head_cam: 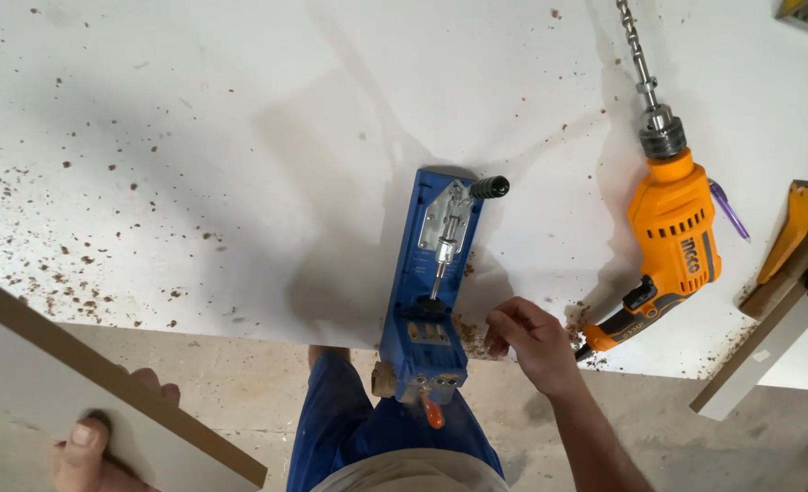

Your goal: The person places a wooden plank into a blue Kreg pocket-hole jig on a white workbench, tightens the clamp, and uses an orange power drill to drill a hole into the wood. They repeat this process for several planks, removing each finished piece and placing it on a stack before loading the next one.

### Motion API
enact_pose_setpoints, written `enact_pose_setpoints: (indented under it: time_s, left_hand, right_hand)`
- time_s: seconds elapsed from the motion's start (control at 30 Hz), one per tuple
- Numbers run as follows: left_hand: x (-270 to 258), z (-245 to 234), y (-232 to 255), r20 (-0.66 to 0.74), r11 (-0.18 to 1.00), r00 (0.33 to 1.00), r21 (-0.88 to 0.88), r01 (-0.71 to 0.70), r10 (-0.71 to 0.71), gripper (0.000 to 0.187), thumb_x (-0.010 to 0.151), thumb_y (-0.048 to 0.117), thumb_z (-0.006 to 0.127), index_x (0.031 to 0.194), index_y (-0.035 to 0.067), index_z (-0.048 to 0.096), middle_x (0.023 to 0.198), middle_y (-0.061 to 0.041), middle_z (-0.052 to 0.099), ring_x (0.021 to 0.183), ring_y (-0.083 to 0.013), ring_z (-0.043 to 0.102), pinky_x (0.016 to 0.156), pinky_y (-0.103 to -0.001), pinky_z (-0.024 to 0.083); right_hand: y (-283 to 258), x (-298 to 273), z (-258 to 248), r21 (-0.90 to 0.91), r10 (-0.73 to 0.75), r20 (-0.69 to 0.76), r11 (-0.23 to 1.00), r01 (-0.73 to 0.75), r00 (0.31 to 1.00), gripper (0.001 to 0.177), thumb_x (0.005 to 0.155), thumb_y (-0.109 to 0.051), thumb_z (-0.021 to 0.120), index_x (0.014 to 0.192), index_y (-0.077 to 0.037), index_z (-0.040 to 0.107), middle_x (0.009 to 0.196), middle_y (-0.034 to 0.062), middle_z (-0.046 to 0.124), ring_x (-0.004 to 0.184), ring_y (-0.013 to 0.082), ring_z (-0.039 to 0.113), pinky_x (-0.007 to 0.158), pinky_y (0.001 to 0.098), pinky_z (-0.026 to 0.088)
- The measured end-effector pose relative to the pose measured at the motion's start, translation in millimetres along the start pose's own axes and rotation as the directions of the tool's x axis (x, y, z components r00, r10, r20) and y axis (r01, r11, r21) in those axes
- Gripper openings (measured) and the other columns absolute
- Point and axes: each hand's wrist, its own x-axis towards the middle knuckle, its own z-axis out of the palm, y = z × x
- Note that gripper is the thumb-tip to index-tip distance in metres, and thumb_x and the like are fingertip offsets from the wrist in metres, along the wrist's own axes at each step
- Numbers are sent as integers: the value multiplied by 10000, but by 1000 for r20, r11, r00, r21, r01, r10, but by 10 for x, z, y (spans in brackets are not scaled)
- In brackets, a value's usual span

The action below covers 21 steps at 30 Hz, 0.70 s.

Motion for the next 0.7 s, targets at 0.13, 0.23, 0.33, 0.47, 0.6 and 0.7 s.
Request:
enact_pose_setpoints:
  time_s: [0.13,0.23,0.33,0.47,0.6,0.7]
  left_hand:
    - [-63,165,59,117,997,993,-78,-10,19,105,834,418,709,849,343,637,1200,-11,597,982,-178,517,866,-255,423]
    - [-107,295,124,248,985,963,-158,-68,107,216,783,336,729,920,252,585,898,-2,460,753,-116,371,561,-185,284]
    - [-28,176,65,380,974,923,-225,29,60,105,795,321,737,800,282,640,843,13,420,710,-122,356,472,-206,248]
    - [0,63,-19,118,966,964,-132,-221,237,554,747,315,790,1236,92,656,1008,-54,676,906,-205,682,705,-350,583]
    - [91,-129,-83,97,945,943,-106,-308,318,407,765,253,758,1086,19,671,985,-167,705,837,-287,696,754,-447,659]
    - [190,-257,-30,110,937,931,-23,-349,349,324,701,129,556,1006,147,662,985,56,678,935,-118,646,817,-261,538]
  right_hand:
    - [-285,94,144,-143,69,101,988,-54,992,200,963,-204,662,912,-39,764,689,111,759,622,194,727,620,315,587]
    - [-464,179,251,-336,131,208,940,-54,969,280,948,-350,639,986,-90,735,803,60,801,691,175,752,678,322,570]
    - [-681,227,354,-456,176,225,888,-56,958,315,908,-402,692,949,-91,724,858,55,780,691,178,760,625,295,556]
    - [-677,306,380,-628,101,301,769,118,948,346,904,-476,677,1025,-167,774,927,-6,799,761,144,748,710,270,562]
    - [-582,350,164,-627,62,399,747,223,915,265,1001,-351,613,890,-157,754,804,-24,799,692,124,741,696,296,533]
    - [-594,320,48,-634,-30,399,713,300,916,230,960,-277,590,977,-169,793,906,-29,840,832,155,785,784,335,552]
